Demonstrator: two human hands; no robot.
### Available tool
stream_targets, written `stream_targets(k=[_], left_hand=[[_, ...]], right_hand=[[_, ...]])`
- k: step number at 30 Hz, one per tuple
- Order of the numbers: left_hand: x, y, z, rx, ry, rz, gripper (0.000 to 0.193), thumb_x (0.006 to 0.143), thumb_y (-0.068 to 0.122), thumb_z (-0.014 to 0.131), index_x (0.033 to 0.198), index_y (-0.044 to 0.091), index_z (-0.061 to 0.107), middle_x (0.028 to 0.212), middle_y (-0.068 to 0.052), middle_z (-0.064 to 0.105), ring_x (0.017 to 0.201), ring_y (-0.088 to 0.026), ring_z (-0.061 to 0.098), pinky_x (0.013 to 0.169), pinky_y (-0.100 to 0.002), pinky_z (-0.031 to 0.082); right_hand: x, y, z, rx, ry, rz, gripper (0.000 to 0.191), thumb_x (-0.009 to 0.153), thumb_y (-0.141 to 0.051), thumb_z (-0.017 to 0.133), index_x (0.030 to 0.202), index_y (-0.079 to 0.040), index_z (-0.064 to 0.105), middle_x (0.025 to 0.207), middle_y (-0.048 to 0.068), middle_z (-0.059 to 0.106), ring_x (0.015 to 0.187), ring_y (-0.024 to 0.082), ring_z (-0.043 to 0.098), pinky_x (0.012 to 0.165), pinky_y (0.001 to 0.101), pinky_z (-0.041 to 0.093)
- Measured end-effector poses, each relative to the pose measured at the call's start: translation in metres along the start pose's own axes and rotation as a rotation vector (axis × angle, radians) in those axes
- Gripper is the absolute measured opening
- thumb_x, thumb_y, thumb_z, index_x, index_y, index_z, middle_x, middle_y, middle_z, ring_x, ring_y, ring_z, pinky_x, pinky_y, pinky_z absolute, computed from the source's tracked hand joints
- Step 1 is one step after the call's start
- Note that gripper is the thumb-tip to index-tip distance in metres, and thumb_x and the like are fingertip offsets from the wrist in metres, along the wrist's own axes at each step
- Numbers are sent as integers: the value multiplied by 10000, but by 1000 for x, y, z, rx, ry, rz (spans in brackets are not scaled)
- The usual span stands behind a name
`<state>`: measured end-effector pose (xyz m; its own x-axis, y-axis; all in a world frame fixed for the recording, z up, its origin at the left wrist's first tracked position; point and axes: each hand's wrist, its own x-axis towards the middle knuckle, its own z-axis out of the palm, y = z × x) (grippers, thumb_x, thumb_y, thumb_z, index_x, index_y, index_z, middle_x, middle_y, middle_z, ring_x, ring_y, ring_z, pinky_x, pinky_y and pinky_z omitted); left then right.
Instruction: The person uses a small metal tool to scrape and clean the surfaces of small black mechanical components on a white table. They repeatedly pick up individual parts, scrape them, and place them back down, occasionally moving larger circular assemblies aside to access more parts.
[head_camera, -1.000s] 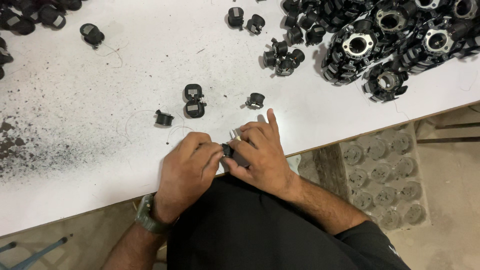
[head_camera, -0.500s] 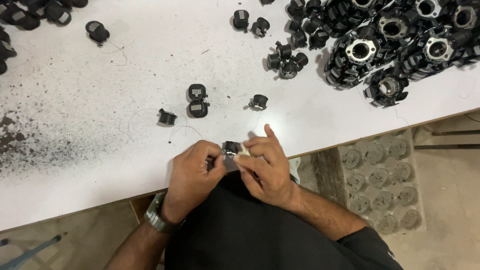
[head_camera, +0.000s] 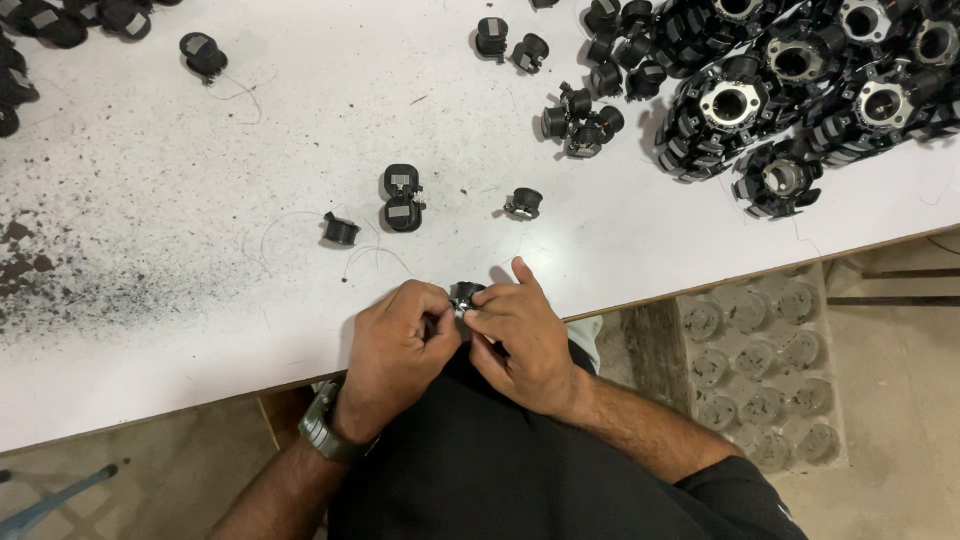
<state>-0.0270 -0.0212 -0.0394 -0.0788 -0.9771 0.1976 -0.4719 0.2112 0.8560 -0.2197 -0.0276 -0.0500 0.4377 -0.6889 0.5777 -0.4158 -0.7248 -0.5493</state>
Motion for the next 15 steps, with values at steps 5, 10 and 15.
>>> stream_targets(k=[5,10,15], left_hand=[[16,5,-6,175,-27,92,77,932,91,712,946,54,645,901,-61,710,643,-122,683,518,-280,566],[49,5,-32,644,52,112,514,897,348,762,1195,-46,620,992,-198,661,700,-259,683,540,-358,564],[69,14,-28,691,-85,-134,537,952,408,734,1249,-20,601,984,-174,655,750,-293,693,582,-402,573]], right_hand=[[13,14,-7,-144,-48,-2,356,813,19,792,1125,-63,642,1086,100,671,1131,269,660,1244,622,298],[24,32,-27,-205,121,115,292,899,42,700,1159,-75,639,1037,64,623,1158,262,638,1306,611,202],[25,19,-23,-242,-16,95,313,807,38,699,1054,-154,729,953,51,538,1178,277,576,1291,618,141]])
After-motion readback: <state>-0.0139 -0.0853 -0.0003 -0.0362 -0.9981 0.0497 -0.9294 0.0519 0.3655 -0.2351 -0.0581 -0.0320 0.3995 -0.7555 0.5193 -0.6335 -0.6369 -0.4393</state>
